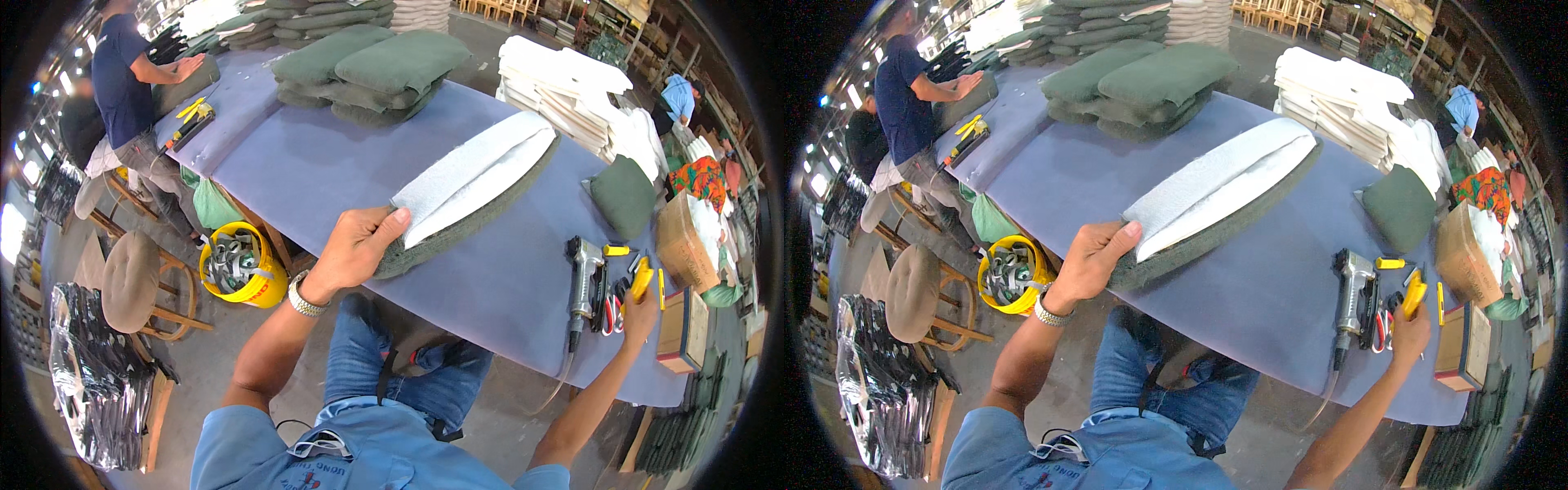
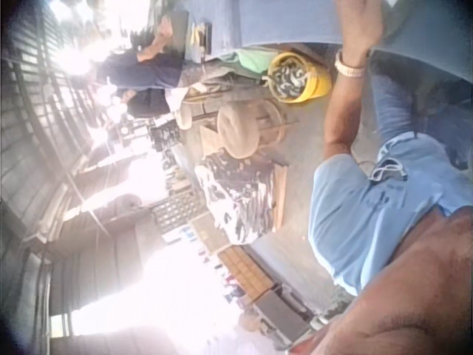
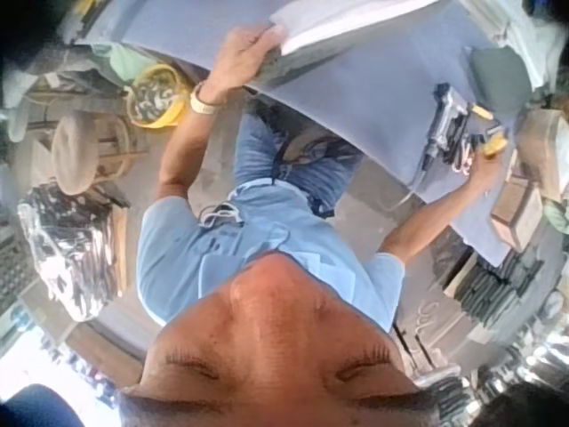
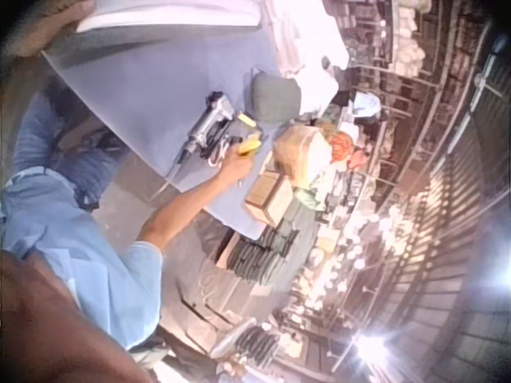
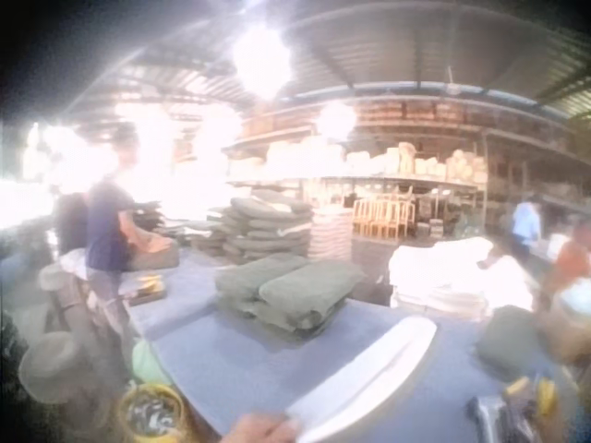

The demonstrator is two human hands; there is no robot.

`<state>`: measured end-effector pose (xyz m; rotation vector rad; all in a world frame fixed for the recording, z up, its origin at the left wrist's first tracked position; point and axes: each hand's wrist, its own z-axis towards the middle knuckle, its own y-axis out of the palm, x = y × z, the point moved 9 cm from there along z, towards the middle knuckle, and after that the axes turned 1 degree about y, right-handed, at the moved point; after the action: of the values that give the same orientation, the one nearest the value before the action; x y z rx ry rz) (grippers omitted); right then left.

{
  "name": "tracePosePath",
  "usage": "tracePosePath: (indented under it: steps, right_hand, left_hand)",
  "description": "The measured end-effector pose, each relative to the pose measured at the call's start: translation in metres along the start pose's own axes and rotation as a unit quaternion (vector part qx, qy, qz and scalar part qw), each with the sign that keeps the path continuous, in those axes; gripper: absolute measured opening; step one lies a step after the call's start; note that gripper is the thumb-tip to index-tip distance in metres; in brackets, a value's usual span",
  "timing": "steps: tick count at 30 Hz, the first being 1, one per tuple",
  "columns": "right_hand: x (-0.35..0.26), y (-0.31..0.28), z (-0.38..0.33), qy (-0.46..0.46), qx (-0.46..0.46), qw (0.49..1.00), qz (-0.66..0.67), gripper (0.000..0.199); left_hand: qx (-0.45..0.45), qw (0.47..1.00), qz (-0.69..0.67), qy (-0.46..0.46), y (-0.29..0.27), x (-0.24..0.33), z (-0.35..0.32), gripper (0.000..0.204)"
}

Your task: The person assembles green fabric cushions by folding the fabric over a foam insert, using a staple gun to secure the edges, and trimming excess fabric with a utility knife. The person repeats this process for multiple cushions, stacking the finished items on the table.

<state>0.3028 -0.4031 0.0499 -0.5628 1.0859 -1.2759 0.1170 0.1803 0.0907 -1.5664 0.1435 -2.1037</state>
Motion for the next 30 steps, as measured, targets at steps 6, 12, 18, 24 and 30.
tracePosePath:
  steps: [6,12,18,24,30]
  right_hand:
    - [-0.138,-0.04,-0.07,-0.061,0.004,0.673,0.737,0.014]
    - [-0.307,-0.003,-0.161,0.008,-0.201,0.445,0.873,0.016]
    - [-0.349,0.009,-0.201,0.046,-0.241,0.433,0.867,0.015]
    - [-0.366,0.018,-0.216,0.06,-0.274,0.413,0.867,0.019]
    - [-0.363,0.024,-0.222,0.095,-0.266,0.437,0.854,0.018]
  left_hand:
    - [0.015,0.997,-0.073,-0.01,0.013,-0.004,-0.011,0.055]
    - [0.01,0.999,-0.035,0.039,0.019,0.01,-0.019,0.053]
    - [0.011,0.998,-0.039,0.052,0.02,0.008,-0.019,0.052]
    - [0.014,0.998,-0.048,0.031,0.021,0.007,-0.021,0.049]
    - [0.015,0.998,-0.031,0.05,0.024,0.012,-0.025,0.051]
